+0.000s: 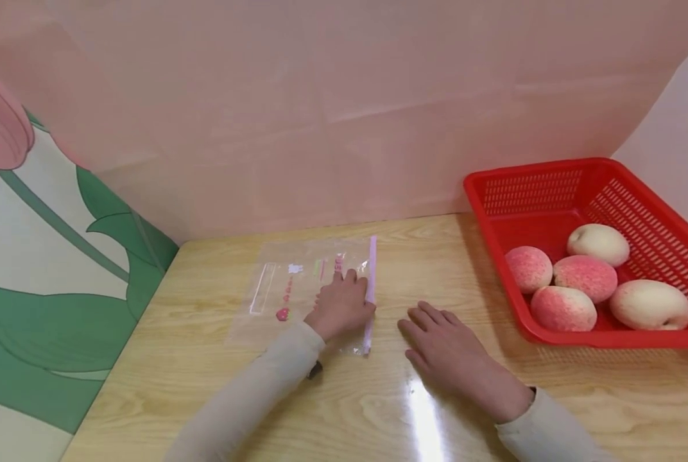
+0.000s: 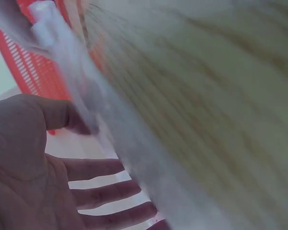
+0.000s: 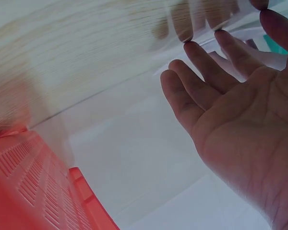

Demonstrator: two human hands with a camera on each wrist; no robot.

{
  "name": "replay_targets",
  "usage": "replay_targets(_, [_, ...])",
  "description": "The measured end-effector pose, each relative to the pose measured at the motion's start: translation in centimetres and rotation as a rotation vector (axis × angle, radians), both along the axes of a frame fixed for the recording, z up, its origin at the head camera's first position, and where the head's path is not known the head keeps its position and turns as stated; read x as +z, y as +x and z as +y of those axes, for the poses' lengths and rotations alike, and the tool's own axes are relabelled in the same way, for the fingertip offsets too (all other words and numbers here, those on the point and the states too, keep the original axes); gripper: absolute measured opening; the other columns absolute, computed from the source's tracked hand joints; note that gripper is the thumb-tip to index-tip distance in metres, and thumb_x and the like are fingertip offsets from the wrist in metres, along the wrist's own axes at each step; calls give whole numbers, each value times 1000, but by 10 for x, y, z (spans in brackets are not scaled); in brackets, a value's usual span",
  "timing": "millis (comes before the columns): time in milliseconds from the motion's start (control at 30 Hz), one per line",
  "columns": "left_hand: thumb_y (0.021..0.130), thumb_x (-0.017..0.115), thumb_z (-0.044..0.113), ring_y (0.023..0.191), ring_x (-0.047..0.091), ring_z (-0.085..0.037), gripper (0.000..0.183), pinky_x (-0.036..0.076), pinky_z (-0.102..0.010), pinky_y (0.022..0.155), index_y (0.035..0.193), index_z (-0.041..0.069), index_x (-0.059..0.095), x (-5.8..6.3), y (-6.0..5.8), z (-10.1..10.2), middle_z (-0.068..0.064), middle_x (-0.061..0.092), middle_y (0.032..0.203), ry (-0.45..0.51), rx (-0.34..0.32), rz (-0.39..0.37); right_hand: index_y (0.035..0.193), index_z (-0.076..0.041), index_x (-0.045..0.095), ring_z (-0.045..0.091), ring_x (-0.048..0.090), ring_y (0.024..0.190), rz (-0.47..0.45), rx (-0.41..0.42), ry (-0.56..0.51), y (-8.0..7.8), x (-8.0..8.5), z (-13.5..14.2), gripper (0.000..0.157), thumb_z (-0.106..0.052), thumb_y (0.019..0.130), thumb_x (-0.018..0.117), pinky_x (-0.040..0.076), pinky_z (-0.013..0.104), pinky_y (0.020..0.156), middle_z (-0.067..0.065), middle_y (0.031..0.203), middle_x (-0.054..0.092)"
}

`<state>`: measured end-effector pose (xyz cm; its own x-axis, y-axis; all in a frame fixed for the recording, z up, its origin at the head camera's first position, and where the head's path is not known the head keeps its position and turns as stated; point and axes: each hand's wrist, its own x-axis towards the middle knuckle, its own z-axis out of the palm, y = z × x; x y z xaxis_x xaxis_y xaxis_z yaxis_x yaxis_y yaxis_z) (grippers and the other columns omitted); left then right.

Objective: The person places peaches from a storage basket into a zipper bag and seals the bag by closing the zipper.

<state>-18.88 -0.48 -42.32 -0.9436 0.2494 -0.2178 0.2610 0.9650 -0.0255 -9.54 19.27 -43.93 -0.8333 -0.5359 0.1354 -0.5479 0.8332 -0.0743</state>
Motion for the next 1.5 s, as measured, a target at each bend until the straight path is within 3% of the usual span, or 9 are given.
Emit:
replay_targets(300, [91, 64, 44, 105, 57, -24, 49, 57, -34, 73, 130, 15, 59, -4, -5, 2, -4, 57, 122, -34, -58, 53, 134, -11, 60, 38, 48, 136, 10, 4, -3, -1, -1, 0, 47, -34, 94, 65, 43, 55, 108, 15, 141, 57])
replay_targets(467, [86, 69, 30, 88, 61, -20, 30, 56, -34, 64, 112, 16, 67, -2, -7, -4, -2, 64, 103, 42, -55, 118, 135, -11, 60, 37, 48, 136, 9, 7, -5, -1, -1, 0, 47, -34, 94, 65, 43, 55, 108, 15, 141, 57])
replay_targets(567, [86, 68, 28, 87, 62, -20, 29, 56, -34, 64, 112, 15, 67, 0, -7, -8, -1, 65, 101, 92, -31, 116, 134, -11, 60, 37, 48, 136, 2, 5, -10, 0, -1, 0, 47, -34, 94, 65, 43, 55, 108, 15, 141, 57])
replay_targets(700, [88, 64, 29, 98, 61, -23, 29, 56, -40, 76, 114, 16, 66, 1, -4, -9, -2, 64, 105, 117, 7, 86, 134, -10, 60, 37, 49, 135, -2, 8, -20, 0, -1, 1, 47, -33, 93, 66, 44, 55, 108, 15, 141, 57])
replay_targets(833, [91, 64, 24, 92, 60, -22, 24, 56, -37, 73, 111, 12, 63, -1, -2, -11, -5, 62, 101, 131, -5, 48, 134, -10, 60, 38, 50, 134, -2, 13, -25, 0, -2, 1, 48, -33, 93, 67, 44, 56, 106, 16, 140, 57])
replay_targets(1033, [84, 73, 16, 66, 57, -16, 44, 51, -28, 54, 121, 7, 51, -1, -3, -12, -5, 64, 97, 225, 27, 74, 134, -10, 59, 38, 51, 134, -21, 8, -18, 0, -2, 0, 48, -33, 93, 66, 45, 55, 107, 15, 141, 57])
replay_targets(1167, [87, 70, 20, 58, 54, -16, 49, 46, -29, 47, 126, 8, 44, 1, -4, -13, -4, 62, 91, 287, 86, 81, 135, -10, 59, 37, 52, 132, -25, 1, -16, 1, -1, 0, 48, -33, 93, 66, 45, 55, 106, 15, 141, 57])
replay_targets(1333, [91, 64, 15, 65, 57, -16, 28, 49, -27, 53, 118, 9, 57, 1, -3, -16, -5, 67, 95, 351, 79, 98, 135, -10, 59, 36, 53, 131, -26, -1, -14, 1, 0, -1, 48, -33, 93, 66, 46, 56, 105, 15, 141, 57])
replay_targets(1500, [88, 64, 9, 77, 62, -17, 33, 54, -25, 63, 121, 9, 64, 2, -3, -19, -6, 69, 111, 429, 88, 81, 136, -10, 58, 38, 50, 134, -17, 14, -23, -2, 3, -4, 48, -33, 94, 65, 45, 57, 106, 15, 142, 56])
